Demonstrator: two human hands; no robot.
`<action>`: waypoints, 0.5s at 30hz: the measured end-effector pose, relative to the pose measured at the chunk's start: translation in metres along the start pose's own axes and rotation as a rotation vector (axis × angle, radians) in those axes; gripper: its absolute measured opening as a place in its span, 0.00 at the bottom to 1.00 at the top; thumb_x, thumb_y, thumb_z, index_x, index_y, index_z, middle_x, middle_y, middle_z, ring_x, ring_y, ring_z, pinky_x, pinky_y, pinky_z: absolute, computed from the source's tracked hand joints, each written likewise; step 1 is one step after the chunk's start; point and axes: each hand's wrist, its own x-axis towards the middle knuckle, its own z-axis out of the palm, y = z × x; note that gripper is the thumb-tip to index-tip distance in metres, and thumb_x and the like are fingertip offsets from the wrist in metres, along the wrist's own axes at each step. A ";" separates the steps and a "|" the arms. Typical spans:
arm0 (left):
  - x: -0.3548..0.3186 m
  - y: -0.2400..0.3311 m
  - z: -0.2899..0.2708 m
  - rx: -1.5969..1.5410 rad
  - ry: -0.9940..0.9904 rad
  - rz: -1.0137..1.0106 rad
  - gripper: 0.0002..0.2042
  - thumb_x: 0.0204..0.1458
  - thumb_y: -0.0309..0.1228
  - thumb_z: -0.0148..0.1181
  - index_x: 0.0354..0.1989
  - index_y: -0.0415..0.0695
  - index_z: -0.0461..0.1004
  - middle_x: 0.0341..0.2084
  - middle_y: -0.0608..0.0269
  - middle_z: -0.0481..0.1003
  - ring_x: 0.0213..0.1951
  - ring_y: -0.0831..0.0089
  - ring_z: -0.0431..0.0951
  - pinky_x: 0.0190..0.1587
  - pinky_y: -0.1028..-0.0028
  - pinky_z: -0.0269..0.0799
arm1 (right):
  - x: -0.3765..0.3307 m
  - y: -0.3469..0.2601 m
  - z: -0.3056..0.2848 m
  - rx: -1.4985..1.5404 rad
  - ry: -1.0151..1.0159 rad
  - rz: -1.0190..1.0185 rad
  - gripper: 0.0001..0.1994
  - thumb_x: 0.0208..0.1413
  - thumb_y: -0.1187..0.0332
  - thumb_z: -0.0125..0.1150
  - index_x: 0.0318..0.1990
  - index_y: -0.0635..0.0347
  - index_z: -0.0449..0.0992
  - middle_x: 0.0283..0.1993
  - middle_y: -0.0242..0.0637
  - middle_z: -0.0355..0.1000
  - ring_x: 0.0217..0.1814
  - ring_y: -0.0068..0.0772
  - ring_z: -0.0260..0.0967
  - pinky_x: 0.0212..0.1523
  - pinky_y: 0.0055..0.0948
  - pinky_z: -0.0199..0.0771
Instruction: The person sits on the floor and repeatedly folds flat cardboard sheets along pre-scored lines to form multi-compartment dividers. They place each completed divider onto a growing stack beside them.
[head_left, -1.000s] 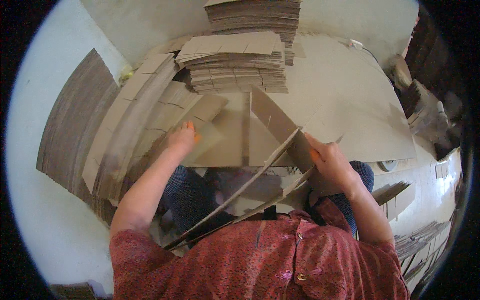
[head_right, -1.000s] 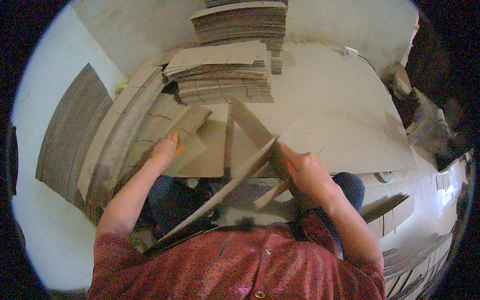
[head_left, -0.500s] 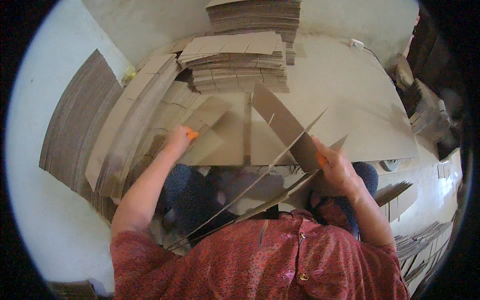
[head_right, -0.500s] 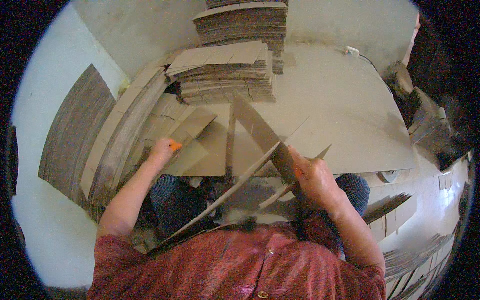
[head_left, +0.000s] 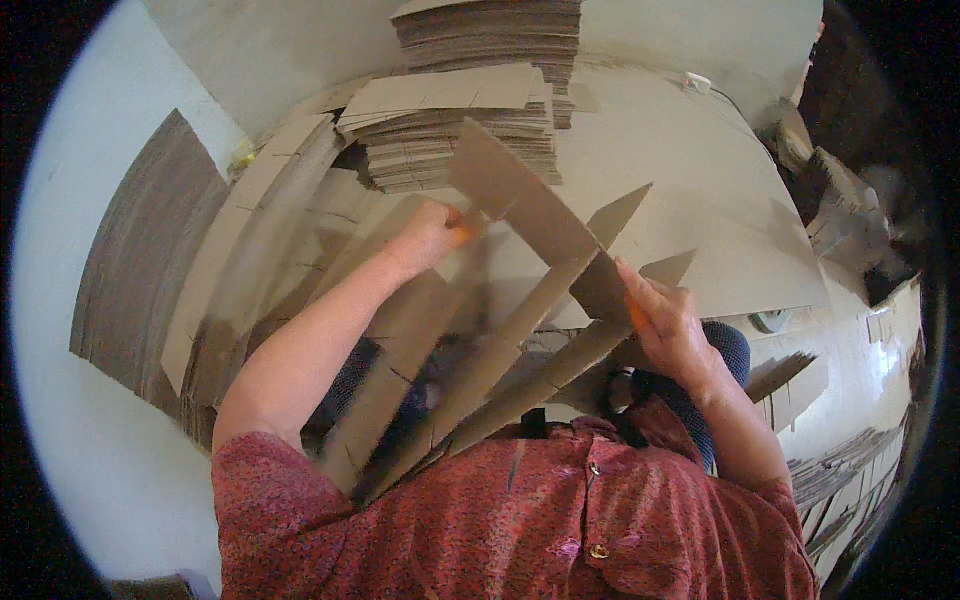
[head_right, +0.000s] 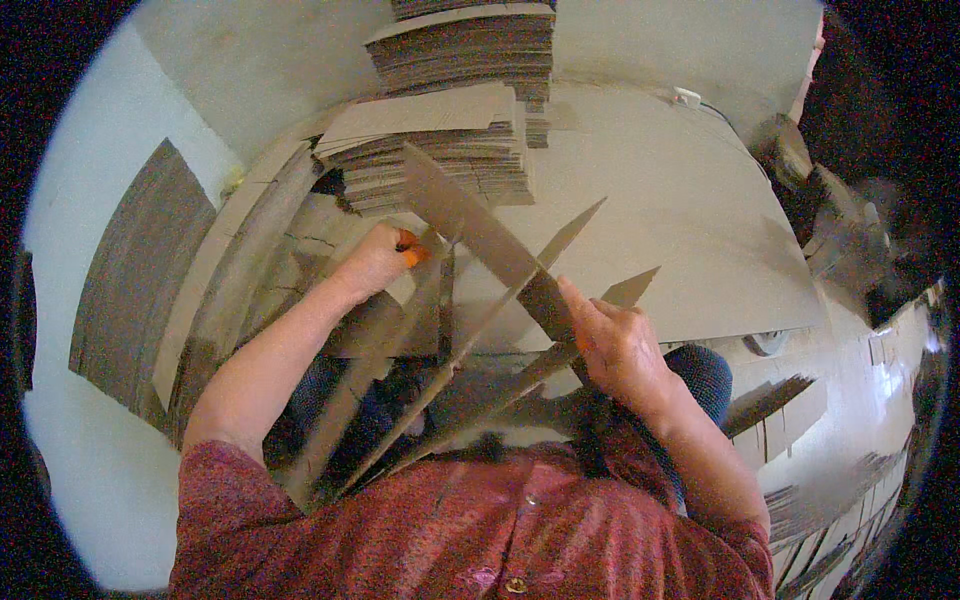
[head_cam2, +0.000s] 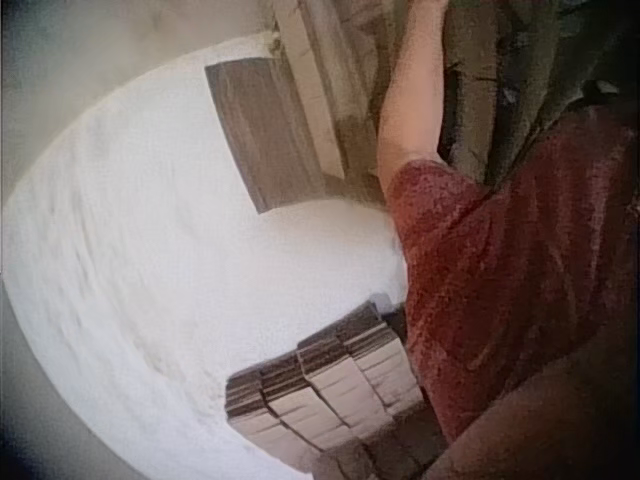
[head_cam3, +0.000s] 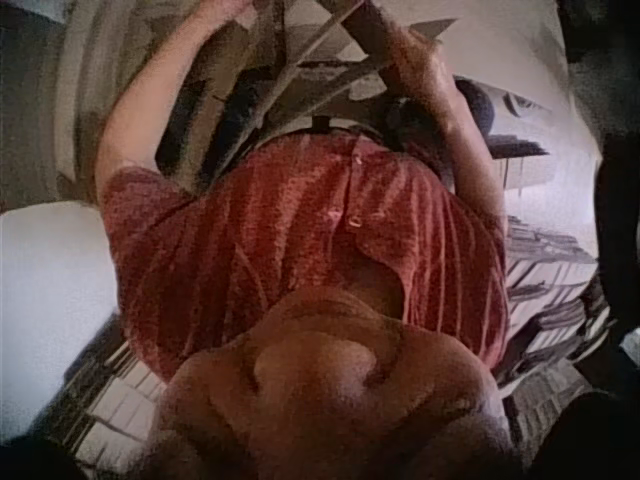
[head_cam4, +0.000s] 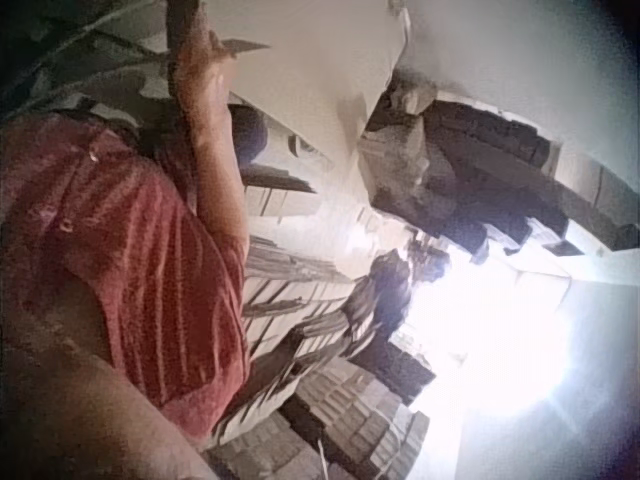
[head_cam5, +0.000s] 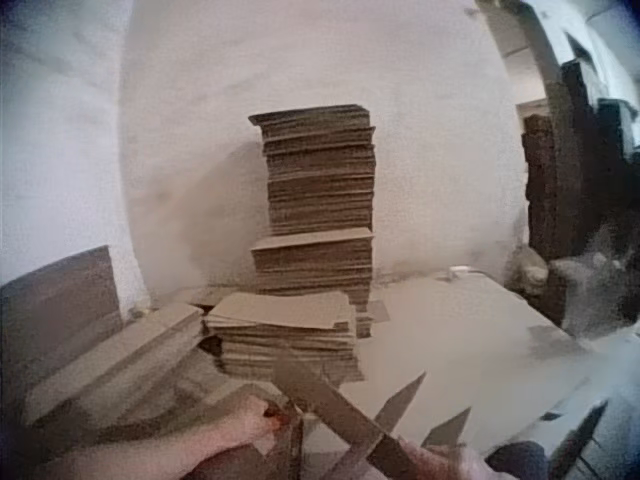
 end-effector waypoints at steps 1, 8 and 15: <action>0.000 0.007 0.001 -0.061 -0.002 -0.050 0.11 0.47 0.34 0.59 0.26 0.36 0.76 0.18 0.61 0.72 0.22 0.77 0.66 0.28 0.72 0.64 | -0.002 0.001 -0.001 -0.006 0.002 0.032 0.28 0.40 0.83 0.52 0.55 0.64 0.64 0.22 0.44 0.65 0.20 0.46 0.66 0.22 0.37 0.67; -0.003 0.034 0.008 -0.075 -0.012 -0.030 0.10 0.47 0.33 0.59 0.25 0.38 0.76 0.15 0.68 0.68 0.19 0.80 0.62 0.24 0.75 0.60 | -0.010 0.009 -0.009 -0.012 0.005 0.064 0.27 0.40 0.84 0.50 0.54 0.65 0.63 0.22 0.44 0.65 0.20 0.45 0.66 0.23 0.36 0.67; 0.015 0.015 0.032 -0.167 0.100 -0.092 0.10 0.47 0.32 0.59 0.23 0.37 0.75 0.15 0.66 0.69 0.21 0.78 0.63 0.25 0.72 0.62 | -0.008 0.008 -0.015 -0.008 0.031 0.074 0.26 0.42 0.82 0.51 0.54 0.63 0.64 0.24 0.47 0.68 0.22 0.50 0.67 0.25 0.40 0.68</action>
